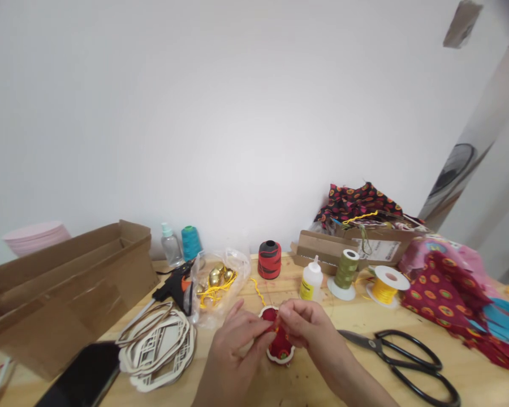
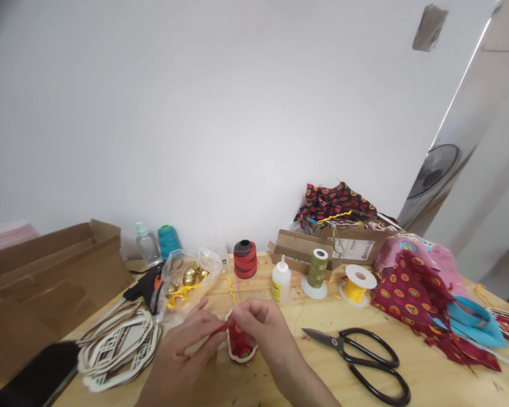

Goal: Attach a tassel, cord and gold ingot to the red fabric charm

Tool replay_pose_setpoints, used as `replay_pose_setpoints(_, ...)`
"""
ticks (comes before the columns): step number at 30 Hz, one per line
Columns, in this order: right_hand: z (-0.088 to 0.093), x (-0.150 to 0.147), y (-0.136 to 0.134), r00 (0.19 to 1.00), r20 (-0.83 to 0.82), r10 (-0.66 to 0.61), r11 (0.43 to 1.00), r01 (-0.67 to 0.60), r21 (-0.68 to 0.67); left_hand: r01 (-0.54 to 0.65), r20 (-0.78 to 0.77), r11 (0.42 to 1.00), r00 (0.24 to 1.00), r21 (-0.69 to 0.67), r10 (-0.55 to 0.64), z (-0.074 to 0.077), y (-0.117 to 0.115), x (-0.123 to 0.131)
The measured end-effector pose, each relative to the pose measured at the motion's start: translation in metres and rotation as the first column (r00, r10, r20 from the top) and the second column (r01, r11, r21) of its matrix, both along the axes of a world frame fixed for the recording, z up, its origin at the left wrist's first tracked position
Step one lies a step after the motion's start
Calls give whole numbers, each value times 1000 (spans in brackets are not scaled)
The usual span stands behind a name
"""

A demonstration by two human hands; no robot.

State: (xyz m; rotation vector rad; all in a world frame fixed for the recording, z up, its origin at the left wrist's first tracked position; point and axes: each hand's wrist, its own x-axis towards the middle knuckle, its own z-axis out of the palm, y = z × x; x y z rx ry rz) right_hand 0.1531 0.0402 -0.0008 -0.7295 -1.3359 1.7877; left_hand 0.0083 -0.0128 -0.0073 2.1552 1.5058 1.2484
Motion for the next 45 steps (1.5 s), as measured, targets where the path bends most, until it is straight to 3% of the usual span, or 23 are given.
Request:
replay_pose_setpoints(11,-6,-4,1,996,81,-25,998,19,66,-64,0,996,998,58,64,-6,2,-2)
replay_pose_setpoints(17,-8,-2,-2,994,-25,110,992,-112,-61,-11,-13,989,1000,146,13,-1,3,-1)
replay_pose_setpoints(25,-4,0,-6,964,-155,218,958,-242,-156,-20,-11,993,1000,120,22,3,2,1)
replay_pose_setpoints(31,-4,0,-1,992,-43,122,989,-125,-74,-27,-27,998,999,52,28,-1,2,-4)
replay_pose_setpoints(34,-3,0,0,997,-22,72,997,-73,-38,-19,-49,995,999,96,23,-1,1,-5)
replay_pose_setpoints(38,-3,-1,-3,993,-105,57,998,-61,-32,-8,-65,983,998,182,20,2,0,-3)
replay_pose_setpoints(45,-7,-11,-13,947,-320,-11,1000,17,14,10,65,987,998,162,-21,9,-6,0)
